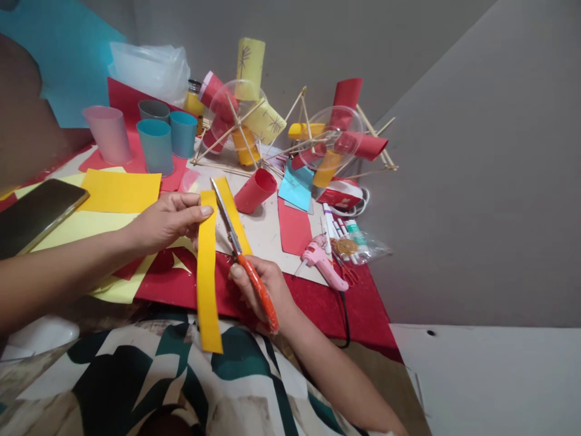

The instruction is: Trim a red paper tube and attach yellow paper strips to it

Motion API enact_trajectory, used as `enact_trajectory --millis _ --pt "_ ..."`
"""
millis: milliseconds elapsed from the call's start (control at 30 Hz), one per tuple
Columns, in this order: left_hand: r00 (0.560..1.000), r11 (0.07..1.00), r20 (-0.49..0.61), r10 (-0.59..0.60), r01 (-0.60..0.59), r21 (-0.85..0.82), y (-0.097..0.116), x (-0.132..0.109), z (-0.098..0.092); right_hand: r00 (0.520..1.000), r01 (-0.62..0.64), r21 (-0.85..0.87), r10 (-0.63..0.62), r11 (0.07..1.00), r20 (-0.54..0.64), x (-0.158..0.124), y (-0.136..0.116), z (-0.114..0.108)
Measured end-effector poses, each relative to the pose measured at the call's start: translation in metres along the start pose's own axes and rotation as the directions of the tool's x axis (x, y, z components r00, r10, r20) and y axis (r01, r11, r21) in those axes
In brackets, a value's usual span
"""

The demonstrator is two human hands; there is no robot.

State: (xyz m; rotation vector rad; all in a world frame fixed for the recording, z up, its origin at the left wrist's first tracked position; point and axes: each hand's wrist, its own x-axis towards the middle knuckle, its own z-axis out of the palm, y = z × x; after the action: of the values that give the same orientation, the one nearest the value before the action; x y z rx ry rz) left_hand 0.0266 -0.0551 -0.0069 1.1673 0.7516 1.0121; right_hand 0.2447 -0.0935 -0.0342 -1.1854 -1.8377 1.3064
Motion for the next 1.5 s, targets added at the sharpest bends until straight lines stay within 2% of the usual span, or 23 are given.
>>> enact_trajectory --millis 100,200,233,300,333,433,533,667,833,933,1033,1133,1233,1267,1300,1333,1400,1500 --pt "0.996 0.996 0.050 -0.080 0.078 0.052 -0.003 0.002 -0.002 0.993 -0.035 -0.042 0.030 0.998 -0.117 0.000 -0.002 -0.013" --pt "0.998 0.997 -0.030 -0.058 0.059 0.049 -0.005 0.005 -0.005 0.956 -0.095 -0.168 0.042 0.981 -0.291 0.005 -0.004 -0.041" --pt "0.997 0.999 -0.067 -0.037 0.039 0.038 -0.005 0.007 -0.007 0.924 -0.128 -0.207 0.041 0.970 -0.380 0.008 -0.005 -0.053" --pt "0.990 1.000 -0.141 -0.008 0.009 0.008 -0.004 0.009 -0.010 0.865 -0.277 -0.369 0.063 0.887 -0.498 0.014 -0.009 -0.081" --pt "0.985 1.000 -0.170 -0.005 0.004 -0.006 -0.003 0.011 -0.011 0.851 -0.364 -0.496 0.066 0.788 -0.520 0.018 -0.011 -0.094" --pt "0.972 0.999 -0.236 -0.014 0.004 -0.043 0.001 0.012 -0.011 0.832 -0.465 -0.587 0.099 0.663 -0.546 0.031 -0.018 -0.129" --pt "0.969 0.997 -0.248 -0.019 -0.001 -0.079 0.004 0.012 -0.009 0.844 -0.507 -0.688 0.138 0.519 -0.518 0.049 -0.021 -0.148" --pt "0.977 0.995 -0.207 -0.052 0.034 -0.090 0.004 0.011 -0.009 0.877 -0.475 -0.798 0.122 0.372 -0.465 0.083 -0.016 -0.158" --pt "0.976 0.995 -0.205 -0.067 0.049 -0.091 0.009 0.010 -0.011 0.914 -0.405 -0.859 0.103 0.312 -0.393 0.117 0.001 -0.160" --pt "0.974 0.992 -0.211 -0.082 0.059 -0.113 0.012 0.009 -0.011 0.927 -0.374 -0.864 0.121 0.336 -0.354 0.124 0.011 -0.162" --pt "0.976 0.990 -0.186 -0.112 0.094 -0.103 0.014 0.009 -0.012 0.932 -0.361 -0.842 0.115 0.401 -0.344 0.123 0.012 -0.166" --pt "0.986 0.991 -0.108 -0.123 0.116 -0.068 0.012 0.011 -0.011 0.927 -0.302 -0.795 -0.034 0.526 -0.374 0.114 -0.001 -0.158" --pt "0.990 0.990 -0.025 -0.139 0.139 0.002 0.010 0.013 -0.004 0.897 -0.154 -0.708 -0.203 0.689 -0.393 0.095 -0.023 -0.129" --pt "0.989 0.988 -0.005 -0.151 0.151 0.037 0.010 0.013 -0.001 0.897 0.021 -0.569 -0.267 0.822 -0.352 0.087 -0.031 -0.116" --pt "0.986 0.984 0.012 -0.165 0.164 0.075 0.010 0.014 0.004 0.911 0.165 -0.419 -0.300 0.893 -0.282 0.079 -0.037 -0.103" --pt "0.984 0.979 0.025 -0.177 0.173 0.111 0.011 0.014 0.008 0.927 0.260 -0.288 -0.322 0.922 -0.194 0.073 -0.042 -0.090" --pt "0.979 0.970 0.054 -0.198 0.187 0.156 0.014 0.015 0.015 0.939 0.317 -0.133 -0.330 0.939 -0.094 0.063 -0.047 -0.069" --pt "0.965 0.959 0.100 -0.244 0.225 0.170 0.018 0.016 0.021 0.955 0.288 -0.035 -0.290 0.957 -0.060 0.054 -0.046 -0.055"
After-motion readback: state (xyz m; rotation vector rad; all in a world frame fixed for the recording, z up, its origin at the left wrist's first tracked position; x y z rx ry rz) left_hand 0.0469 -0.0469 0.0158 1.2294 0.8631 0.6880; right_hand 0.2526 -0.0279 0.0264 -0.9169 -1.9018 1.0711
